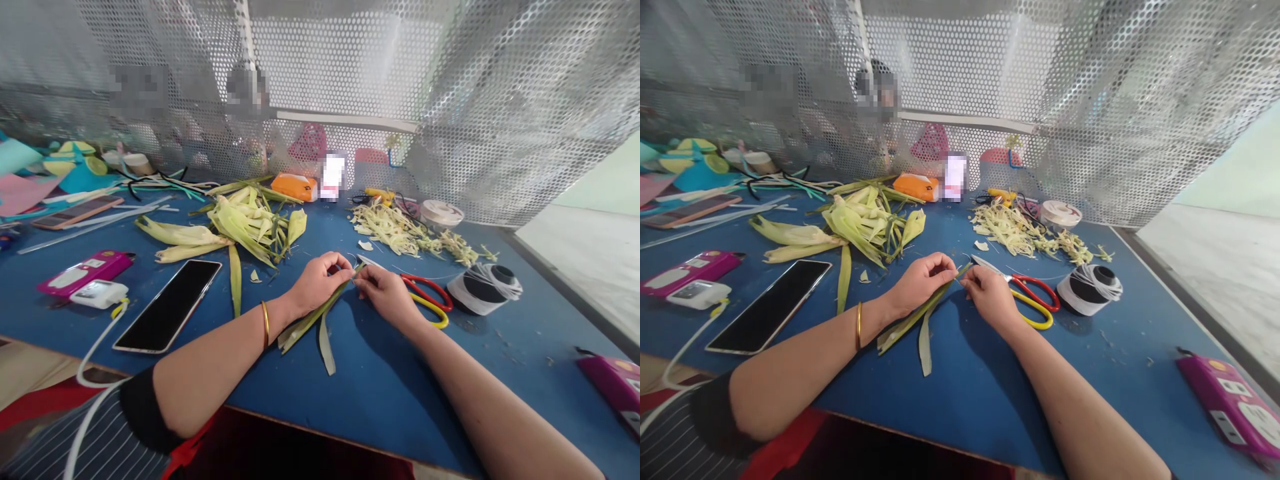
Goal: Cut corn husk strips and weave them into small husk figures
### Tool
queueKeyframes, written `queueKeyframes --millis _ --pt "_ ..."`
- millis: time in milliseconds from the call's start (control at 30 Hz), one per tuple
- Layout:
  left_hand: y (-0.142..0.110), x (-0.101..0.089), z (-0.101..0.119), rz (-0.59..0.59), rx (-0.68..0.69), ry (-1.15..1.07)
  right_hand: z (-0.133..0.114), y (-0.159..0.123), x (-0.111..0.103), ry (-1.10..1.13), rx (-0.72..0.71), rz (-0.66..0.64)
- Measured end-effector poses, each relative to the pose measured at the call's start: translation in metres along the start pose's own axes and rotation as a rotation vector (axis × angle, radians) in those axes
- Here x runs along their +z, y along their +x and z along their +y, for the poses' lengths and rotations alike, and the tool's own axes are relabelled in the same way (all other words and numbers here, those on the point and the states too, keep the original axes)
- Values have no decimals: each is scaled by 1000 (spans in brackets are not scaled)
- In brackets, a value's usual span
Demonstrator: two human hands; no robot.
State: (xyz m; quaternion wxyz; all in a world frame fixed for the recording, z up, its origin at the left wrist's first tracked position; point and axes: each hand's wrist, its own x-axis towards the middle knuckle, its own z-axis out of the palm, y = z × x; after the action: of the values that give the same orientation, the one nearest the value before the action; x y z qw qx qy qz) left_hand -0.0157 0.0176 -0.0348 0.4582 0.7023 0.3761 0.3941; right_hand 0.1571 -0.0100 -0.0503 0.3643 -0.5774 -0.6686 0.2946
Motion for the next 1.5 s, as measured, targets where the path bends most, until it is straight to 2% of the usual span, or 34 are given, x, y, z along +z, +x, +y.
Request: queueKeyframes --millis 133,367,567,733,800,867,967,1067,1267,1500 --pt "0 1 -2 -26 19 -29 -1 0 -1 -140 -33 11" --pt "0 2 0 -153 -60 -180 2 1 0 -158 -55 11" --pt "4 -2 -10 -114 -36 -44 2 2 -5 -163 1 -12" --pt "5 -4 -14 -132 -82 40 1 4 -9 -260 -107 58" --pt "4 -3 -14 -149 -118 42 1 4 -9 -262 -109 86" --pt "4 -1 -14 -152 -180 6 2 4 -9 -178 -48 63" --pt "3 0 -14 -138 -287 -87 2 3 -10 61 53 -24" --pt "3 0 -14 -118 -339 -181 -1 2 -11 233 76 -44" --pt "3 -3 -6 -138 -405 -217 -10 1 -7 347 103 -87" --pt "4 -2 -3 -143 -443 -227 -12 0 -1 433 103 -41"
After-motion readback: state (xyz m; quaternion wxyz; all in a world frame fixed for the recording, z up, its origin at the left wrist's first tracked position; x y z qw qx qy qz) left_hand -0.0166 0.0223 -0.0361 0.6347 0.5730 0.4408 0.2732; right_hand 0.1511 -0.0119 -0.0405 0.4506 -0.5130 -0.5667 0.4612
